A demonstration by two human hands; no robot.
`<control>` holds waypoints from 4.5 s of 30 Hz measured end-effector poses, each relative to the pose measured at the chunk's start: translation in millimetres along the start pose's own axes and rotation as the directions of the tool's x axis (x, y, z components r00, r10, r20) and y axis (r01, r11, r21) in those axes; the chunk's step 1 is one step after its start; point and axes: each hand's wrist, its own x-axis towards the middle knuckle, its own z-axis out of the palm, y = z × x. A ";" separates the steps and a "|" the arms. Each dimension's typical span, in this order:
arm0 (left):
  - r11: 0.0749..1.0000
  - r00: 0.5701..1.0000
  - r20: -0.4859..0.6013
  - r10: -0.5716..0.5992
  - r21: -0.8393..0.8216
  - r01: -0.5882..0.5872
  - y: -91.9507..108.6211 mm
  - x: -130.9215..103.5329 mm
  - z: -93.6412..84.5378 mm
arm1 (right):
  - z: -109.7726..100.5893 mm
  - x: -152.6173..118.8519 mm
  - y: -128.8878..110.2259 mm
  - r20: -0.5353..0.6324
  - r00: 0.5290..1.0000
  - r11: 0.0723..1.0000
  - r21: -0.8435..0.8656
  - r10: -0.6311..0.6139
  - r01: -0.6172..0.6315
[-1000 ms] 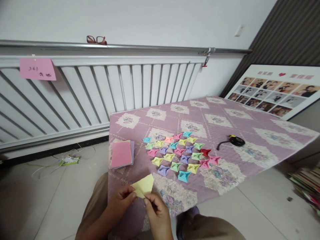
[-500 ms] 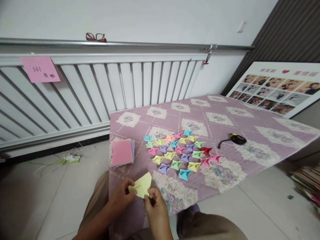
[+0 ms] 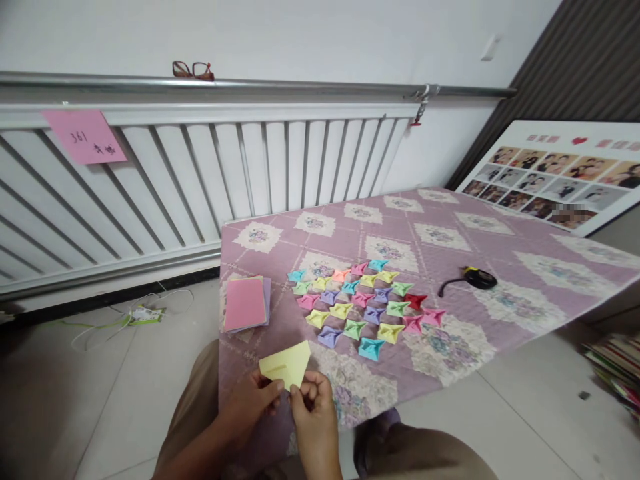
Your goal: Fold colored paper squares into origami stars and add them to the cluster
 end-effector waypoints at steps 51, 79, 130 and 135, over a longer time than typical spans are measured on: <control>0.891 0.993 0.101 0.061 0.444 -0.099 33.3 -5.3 -21.6 | -36.5 1.0 -23.2 0.192 0.974 0.803 -0.558 -0.121 0.209; 0.042 0.810 0.444 0.382 0.868 -0.496 -4.2 -7.8 -24.2 | -19.6 -6.1 2.6 0.501 0.791 0.277 -0.752 -0.351 0.599; 0.240 0.787 0.507 0.352 0.763 -0.600 37.0 27.3 -38.1 | -21.3 29.1 -9.3 0.502 0.832 0.313 -0.772 -0.234 0.554; 0.236 0.788 0.504 0.354 0.767 -0.596 37.1 29.9 -38.4 | -17.2 31.9 -15.5 0.499 0.846 0.323 -0.782 -0.188 0.533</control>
